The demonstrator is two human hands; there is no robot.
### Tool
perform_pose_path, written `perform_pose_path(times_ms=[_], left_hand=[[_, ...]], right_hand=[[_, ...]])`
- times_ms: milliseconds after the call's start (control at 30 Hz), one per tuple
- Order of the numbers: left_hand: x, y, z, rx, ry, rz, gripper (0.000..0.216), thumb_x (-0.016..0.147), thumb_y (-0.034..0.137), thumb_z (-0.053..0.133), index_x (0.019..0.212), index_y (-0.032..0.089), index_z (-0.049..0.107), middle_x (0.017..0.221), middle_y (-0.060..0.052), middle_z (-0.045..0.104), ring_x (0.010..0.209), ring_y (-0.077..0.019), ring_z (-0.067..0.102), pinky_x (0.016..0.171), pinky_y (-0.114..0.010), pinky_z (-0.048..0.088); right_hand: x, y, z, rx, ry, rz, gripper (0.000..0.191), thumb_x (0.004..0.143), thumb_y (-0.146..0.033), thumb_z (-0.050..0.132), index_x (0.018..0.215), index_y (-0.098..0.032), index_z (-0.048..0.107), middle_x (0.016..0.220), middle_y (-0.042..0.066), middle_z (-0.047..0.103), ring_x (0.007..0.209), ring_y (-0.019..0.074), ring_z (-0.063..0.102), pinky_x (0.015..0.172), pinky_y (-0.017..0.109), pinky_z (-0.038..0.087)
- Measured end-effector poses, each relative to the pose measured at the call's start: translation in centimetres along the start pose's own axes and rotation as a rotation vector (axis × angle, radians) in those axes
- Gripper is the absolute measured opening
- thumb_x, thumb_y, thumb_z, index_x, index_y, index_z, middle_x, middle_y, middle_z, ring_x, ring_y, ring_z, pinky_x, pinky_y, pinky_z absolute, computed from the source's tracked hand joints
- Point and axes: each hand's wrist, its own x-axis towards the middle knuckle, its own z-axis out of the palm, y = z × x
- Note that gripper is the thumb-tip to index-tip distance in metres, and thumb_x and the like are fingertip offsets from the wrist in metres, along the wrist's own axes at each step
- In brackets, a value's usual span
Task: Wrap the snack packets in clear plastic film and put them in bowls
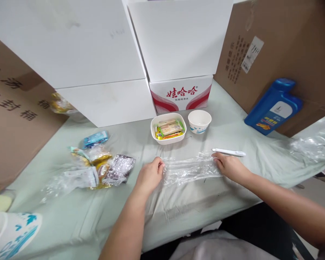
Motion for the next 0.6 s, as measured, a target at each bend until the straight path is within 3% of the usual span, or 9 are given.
perform_pose_path(times_ms=[167, 400, 600], left_hand=[[0.30, 0.47, 0.63, 0.203, 0.048, -0.002, 0.020, 0.095, 0.026, 0.043, 0.098, 0.023, 0.062, 0.093, -0.005, 0.074, 0.087, -0.0213, 0.067, 0.069, -0.028, 0.039], [0.01, 0.54, 0.35, 0.284, 0.053, -0.026, 0.025, 0.098, 0.028, 0.036, 0.102, 0.023, 0.060, 0.087, -0.005, 0.073, 0.081, -0.0220, 0.068, 0.065, -0.028, 0.037], [0.17, 0.49, 0.34, 0.296, 0.077, -0.055, 0.024, 0.100, 0.030, 0.034, 0.106, 0.021, 0.056, 0.085, -0.006, 0.073, 0.080, -0.0238, 0.069, 0.064, -0.029, 0.038]], right_hand=[[0.56, 0.24, 0.46, -0.085, 0.003, -0.006, 0.041, 0.098, -0.028, 0.035, 0.132, -0.018, 0.055, 0.105, 0.012, 0.074, 0.092, 0.0278, 0.071, 0.075, 0.036, 0.051], [0.19, 0.37, 0.12, -0.006, 0.124, -0.024, 0.035, 0.099, -0.030, 0.031, 0.115, -0.019, 0.060, 0.101, 0.008, 0.075, 0.090, 0.0250, 0.071, 0.075, 0.033, 0.049], [0.72, -0.24, -0.05, 0.000, 0.082, 0.018, 0.032, 0.100, -0.033, 0.030, 0.104, -0.020, 0.059, 0.086, 0.007, 0.074, 0.077, 0.0244, 0.070, 0.065, 0.031, 0.042]])
